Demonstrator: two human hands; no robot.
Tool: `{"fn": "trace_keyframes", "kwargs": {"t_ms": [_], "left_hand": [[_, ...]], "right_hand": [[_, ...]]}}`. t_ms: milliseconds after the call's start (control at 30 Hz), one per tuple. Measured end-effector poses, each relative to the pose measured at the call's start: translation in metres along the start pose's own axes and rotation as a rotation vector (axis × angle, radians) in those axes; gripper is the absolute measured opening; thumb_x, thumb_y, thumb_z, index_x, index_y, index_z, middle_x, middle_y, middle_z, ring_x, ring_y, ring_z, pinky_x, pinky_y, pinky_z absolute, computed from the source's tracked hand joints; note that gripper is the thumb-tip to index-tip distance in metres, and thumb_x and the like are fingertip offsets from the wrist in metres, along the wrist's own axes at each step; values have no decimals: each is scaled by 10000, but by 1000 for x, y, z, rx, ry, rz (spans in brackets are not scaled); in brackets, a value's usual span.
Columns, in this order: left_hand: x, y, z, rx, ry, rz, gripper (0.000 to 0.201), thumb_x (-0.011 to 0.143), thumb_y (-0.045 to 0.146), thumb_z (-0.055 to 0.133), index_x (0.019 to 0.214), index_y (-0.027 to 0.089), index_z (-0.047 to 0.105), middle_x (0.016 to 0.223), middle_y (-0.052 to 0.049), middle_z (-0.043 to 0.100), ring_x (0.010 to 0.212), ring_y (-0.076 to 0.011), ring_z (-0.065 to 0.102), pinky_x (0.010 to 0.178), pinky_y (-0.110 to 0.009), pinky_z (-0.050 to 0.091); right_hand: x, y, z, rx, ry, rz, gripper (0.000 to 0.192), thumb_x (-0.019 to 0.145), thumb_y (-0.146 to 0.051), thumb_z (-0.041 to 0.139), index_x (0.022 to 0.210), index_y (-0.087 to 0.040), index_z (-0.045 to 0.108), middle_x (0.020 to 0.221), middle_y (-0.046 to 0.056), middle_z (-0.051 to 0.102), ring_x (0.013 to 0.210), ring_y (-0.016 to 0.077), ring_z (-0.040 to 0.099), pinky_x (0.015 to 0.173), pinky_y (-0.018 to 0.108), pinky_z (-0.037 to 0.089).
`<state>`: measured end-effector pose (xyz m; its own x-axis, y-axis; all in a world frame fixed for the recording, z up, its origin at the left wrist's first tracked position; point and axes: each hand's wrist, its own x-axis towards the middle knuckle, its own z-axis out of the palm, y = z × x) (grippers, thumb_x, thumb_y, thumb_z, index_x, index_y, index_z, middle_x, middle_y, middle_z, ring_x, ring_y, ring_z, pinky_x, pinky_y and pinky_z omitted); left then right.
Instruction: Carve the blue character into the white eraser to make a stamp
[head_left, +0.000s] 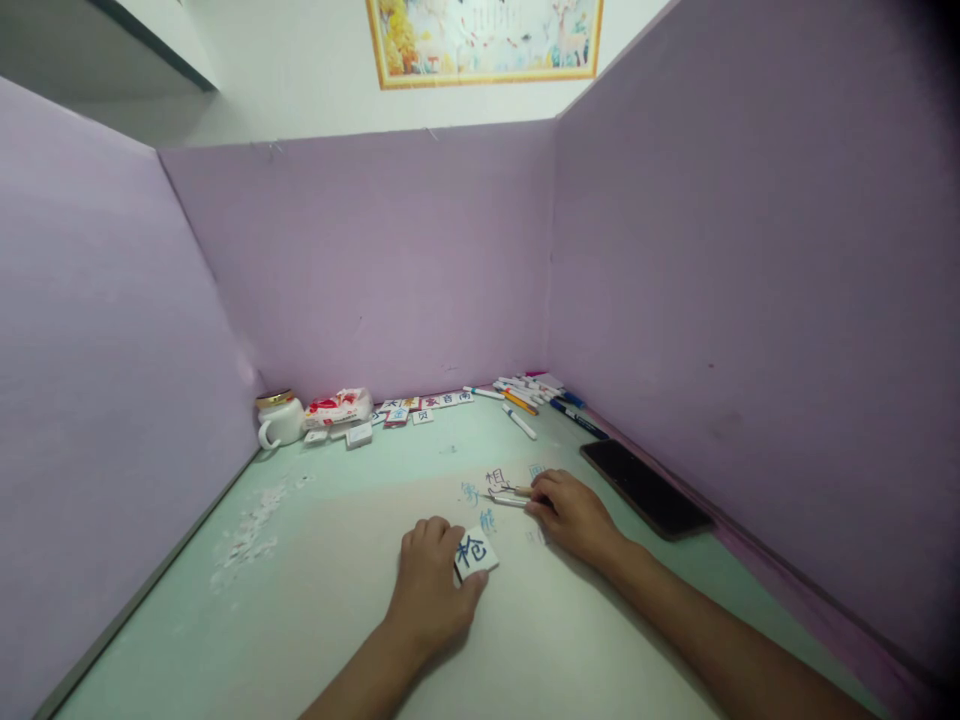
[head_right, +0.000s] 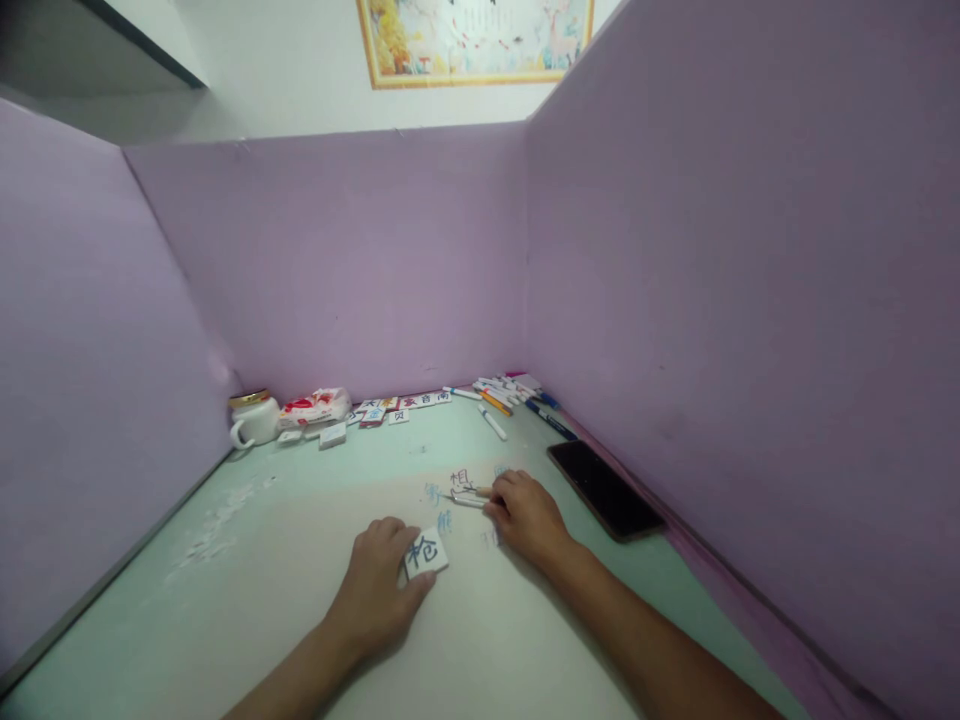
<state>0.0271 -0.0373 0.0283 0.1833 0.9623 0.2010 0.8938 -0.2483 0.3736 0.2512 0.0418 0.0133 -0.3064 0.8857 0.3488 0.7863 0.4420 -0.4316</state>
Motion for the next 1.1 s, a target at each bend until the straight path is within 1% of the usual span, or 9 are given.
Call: {"fn": "trace_keyframes", "kwargs": {"t_ms": [333,500,700,767,833,900,933,1100], "left_hand": [[0,-2,2,-14,5,16,295,756,279,569,1032,188,619,1032,-93,576,996,-265,497,915,-437,371],[0,-3,3,-11,-13,39,308,788,297,543,1063,173,606,1062,-115,570,1001,-276,488,907,-455,372],[0,-4,4,-29,-30,68,338,799,279,524,1110,164,592,1076,-131,571,995,-291,490,895,-492,377],[0,-7,6,-39,-21,80,335,796,280,529,1103,165,598,1074,-134,577,991,-296,500,887,-502,387],[0,-10,8,-43,5,94,331,789,280,542,1095,170,604,1071,-134,588,986,-302,513,876,-507,400],[0,-15,11,-49,31,129,330,782,286,562,1093,185,608,1064,-128,602,973,-301,530,859,-496,420],[1,-17,12,-50,40,148,328,777,288,572,1087,192,611,1055,-125,609,960,-298,539,845,-486,432],[3,-22,20,-15,58,173,353,724,281,616,1063,181,633,1002,-126,641,894,-295,577,778,-464,476]], "right_hand": [[0,-2,0,-45,-15,-34,81,849,-148,573,807,-196,624,892,55,649,880,200,569,761,305,420],[-2,-4,0,-73,-28,-29,46,848,-190,597,820,-194,633,907,59,651,903,207,571,773,314,427],[5,-7,-5,-185,-97,-29,103,872,-139,565,844,-181,654,914,67,662,902,212,579,783,330,451],[14,-4,-5,-242,-117,-12,111,889,-144,552,867,-170,659,936,74,662,926,216,585,797,348,469],[30,2,-2,-294,-123,17,123,918,-202,543,962,-160,649,1021,77,649,961,210,594,823,375,493],[50,9,3,-332,-123,48,249,931,-307,547,1140,-178,591,1174,82,600,984,200,606,837,406,517],[61,13,6,-345,-118,63,282,932,-318,546,1180,-187,573,1211,88,582,998,205,605,841,411,520],[111,27,20,-367,-86,152,298,928,-319,553,1192,-181,565,1215,91,579,1001,209,605,839,415,522]]}}
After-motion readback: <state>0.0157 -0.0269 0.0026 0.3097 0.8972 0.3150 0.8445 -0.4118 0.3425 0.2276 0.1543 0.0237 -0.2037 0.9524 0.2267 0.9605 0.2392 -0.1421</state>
